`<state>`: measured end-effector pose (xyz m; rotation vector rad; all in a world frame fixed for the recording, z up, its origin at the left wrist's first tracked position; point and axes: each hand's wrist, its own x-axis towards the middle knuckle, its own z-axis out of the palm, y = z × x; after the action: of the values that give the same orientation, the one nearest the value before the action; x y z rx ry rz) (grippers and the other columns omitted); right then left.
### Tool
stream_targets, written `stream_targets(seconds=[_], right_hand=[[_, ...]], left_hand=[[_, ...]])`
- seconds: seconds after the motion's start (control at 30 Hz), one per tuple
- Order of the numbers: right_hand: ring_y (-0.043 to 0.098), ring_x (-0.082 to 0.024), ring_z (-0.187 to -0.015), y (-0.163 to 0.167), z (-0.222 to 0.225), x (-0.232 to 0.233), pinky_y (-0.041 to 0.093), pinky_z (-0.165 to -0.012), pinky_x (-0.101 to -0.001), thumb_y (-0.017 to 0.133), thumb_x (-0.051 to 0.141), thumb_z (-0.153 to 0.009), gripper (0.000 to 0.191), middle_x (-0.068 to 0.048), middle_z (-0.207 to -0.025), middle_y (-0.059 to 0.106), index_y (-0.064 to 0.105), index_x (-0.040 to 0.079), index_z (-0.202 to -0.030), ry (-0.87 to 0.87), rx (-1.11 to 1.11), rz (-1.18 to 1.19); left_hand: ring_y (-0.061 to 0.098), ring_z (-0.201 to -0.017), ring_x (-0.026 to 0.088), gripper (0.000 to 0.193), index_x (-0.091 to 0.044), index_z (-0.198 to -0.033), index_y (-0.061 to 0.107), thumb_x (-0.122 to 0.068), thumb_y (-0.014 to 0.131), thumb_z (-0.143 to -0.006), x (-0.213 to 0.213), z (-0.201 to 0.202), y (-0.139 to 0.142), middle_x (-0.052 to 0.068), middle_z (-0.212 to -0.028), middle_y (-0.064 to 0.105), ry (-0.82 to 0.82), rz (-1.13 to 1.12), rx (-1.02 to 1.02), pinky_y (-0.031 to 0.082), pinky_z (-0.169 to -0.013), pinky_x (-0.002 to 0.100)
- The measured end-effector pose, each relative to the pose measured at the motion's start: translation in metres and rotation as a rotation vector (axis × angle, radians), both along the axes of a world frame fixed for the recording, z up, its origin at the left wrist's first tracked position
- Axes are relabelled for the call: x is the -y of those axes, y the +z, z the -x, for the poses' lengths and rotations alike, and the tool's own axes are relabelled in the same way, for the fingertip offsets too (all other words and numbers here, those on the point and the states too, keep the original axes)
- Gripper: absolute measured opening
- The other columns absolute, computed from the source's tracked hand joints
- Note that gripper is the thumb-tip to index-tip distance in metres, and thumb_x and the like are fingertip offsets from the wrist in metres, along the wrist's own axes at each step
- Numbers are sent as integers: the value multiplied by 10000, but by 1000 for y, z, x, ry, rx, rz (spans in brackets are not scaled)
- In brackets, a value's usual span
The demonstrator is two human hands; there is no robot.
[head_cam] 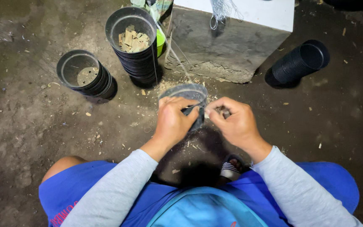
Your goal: The person sits on the floor and repeatedly assembles small wire cages by inserting wooden pieces into black plastic cups and securing them with wire. The person handles the cups, wooden pieces, and wire by hand, stacking completed units and continuing the process.
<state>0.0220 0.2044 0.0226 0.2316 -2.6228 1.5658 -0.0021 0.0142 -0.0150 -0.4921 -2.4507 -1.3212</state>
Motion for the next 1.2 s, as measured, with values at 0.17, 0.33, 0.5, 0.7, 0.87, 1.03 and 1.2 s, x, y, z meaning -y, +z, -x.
stream_targets(seconds=[0.17, 0.33, 0.5, 0.7, 0.87, 1.03, 1.2], right_hand=[[415, 14, -570, -16, 3, -4, 315, -488, -221, 773, 114, -914, 48, 75, -647, 583, 775, 67, -924, -107, 103, 32], [439, 28, -597, -22, 4, -6, 356, -510, -196, 760, 106, -911, 42, 106, -700, 635, 764, 70, -933, -108, 30, 43], [409, 6, -599, -23, 5, -6, 334, -515, -210, 778, 104, -919, 40, 65, -688, 608, 769, 65, -928, -143, 75, 27], [532, 36, -685, -23, 6, -6, 432, -590, -168, 729, 85, -932, 40, 83, -851, 735, 743, 49, -938, -105, 16, 145], [492, 25, -655, -22, 4, -3, 409, -569, -178, 745, 97, -926, 52, 52, -806, 716, 757, 51, -947, -118, 55, 123], [514, -53, -659, -21, 1, 2, 406, -580, -242, 791, 116, -893, 77, -47, -757, 651, 776, 61, -945, -133, 47, -36], [644, -93, -800, -18, 4, 2, 500, -691, -266, 789, 102, -884, 72, -24, -916, 695, 755, 63, -934, 16, -107, -45]], left_hand=[[731, -812, 137, 205, -41, -1021, 801, -146, 783, -846, 6, 5, 2, 115, -922, 808, -52, -298, 424, 580, -783, 306], [679, -791, 80, 220, -35, -1040, 798, -145, 781, -849, 4, 5, -2, 80, -911, 807, -88, -411, 547, 572, -729, 269], [702, -836, 77, 215, -25, -1038, 800, -134, 787, -853, 1, 5, -5, 70, -949, 804, -113, -419, 497, 574, -765, 253], [681, -802, 77, 219, -26, -1036, 791, -133, 783, -845, 2, 3, -7, 72, -923, 797, -100, -428, 594, 575, -729, 261], [690, -852, 73, 191, -22, -1029, 785, -107, 783, -858, -1, 3, -11, 68, -955, 791, -146, -508, 560, 583, -774, 258], [699, -835, 86, 176, -26, -998, 791, -128, 791, -854, 1, 0, -9, 70, -934, 798, -131, -431, 544, 583, -760, 265], [732, -830, 134, 202, -47, -1003, 789, -172, 770, -845, 4, -5, -4, 85, -953, 807, -145, -332, 538, 581, -782, 304]])
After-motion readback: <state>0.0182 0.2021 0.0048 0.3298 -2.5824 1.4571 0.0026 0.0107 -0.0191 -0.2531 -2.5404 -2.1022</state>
